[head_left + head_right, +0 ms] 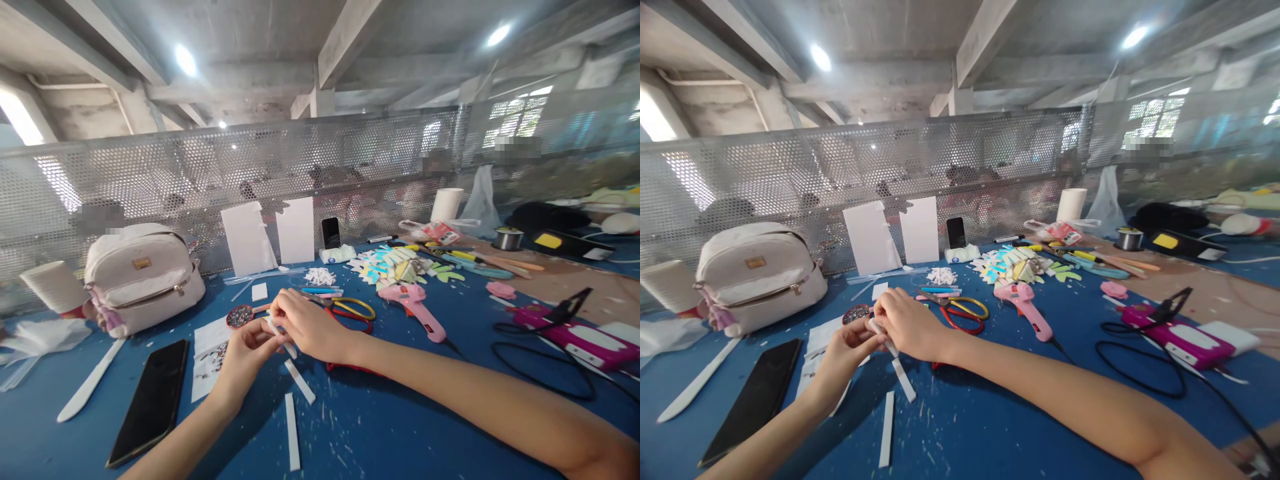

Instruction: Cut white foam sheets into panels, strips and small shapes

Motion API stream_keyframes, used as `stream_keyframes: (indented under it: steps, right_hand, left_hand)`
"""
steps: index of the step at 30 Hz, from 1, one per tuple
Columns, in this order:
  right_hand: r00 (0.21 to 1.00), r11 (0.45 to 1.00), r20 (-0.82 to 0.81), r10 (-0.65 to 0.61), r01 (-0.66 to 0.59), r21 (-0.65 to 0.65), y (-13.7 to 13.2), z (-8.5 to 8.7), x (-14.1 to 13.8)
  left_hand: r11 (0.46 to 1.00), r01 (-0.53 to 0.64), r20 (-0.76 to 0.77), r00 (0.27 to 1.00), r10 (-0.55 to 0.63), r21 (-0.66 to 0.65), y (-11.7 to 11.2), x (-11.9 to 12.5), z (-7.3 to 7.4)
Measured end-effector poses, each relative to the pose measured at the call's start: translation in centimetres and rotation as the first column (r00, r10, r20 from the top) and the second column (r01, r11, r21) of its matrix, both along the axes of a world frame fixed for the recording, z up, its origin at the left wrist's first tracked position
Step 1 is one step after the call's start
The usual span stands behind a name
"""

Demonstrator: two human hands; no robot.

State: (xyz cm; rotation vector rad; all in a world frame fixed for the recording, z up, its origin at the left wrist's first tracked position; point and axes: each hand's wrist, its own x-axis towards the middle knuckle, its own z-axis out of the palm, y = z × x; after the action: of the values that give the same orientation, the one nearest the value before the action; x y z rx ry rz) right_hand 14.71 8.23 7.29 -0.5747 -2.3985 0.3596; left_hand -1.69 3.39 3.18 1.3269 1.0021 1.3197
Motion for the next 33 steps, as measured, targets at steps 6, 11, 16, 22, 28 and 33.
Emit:
stream_keyframes:
  steps: [6,11,16,22,28,33]
  right_hand:
    - [0.997,0.997,-0.068,0.023,-0.028,-0.076,-0.3,0.2,-0.1]
    - [0.993,0.997,-0.119,0.005,-0.013,-0.074,-0.2,0.8,0.2]
    - [0.994,0.996,-0.11,0.0,-0.01,-0.093,0.1,1.0,0.3]
    - [0.995,0.994,-0.099,0.01,-0.021,-0.109,0.1,0.6,0.2]
    - [0.995,0.991,-0.087,0.039,-0.05,-0.124,0.1,0.4,0.2]
    - [0.993,0.992,-0.11,0.041,-0.054,-0.117,-0.2,0.5,0.3]
  left_hand:
    - [0.999,0.032,0.006,0.999,-0.032,-0.02,0.1,-0.2,-0.1]
    - [0.998,0.046,0.007,0.999,-0.046,-0.048,-0.2,-0.1,-0.1]
    - [0.997,0.04,0.008,0.999,-0.04,-0.059,-0.4,0.0,0.0]
    - [0.999,0.031,-0.002,1.0,-0.031,-0.044,-0.3,0.1,0.0]
    - [1.0,0.017,-0.055,0.998,-0.018,-0.015,-0.3,0.1,0.2]
    - [0.995,-0.036,-0.128,0.991,0.047,0.088,0.0,-0.2,0.1]
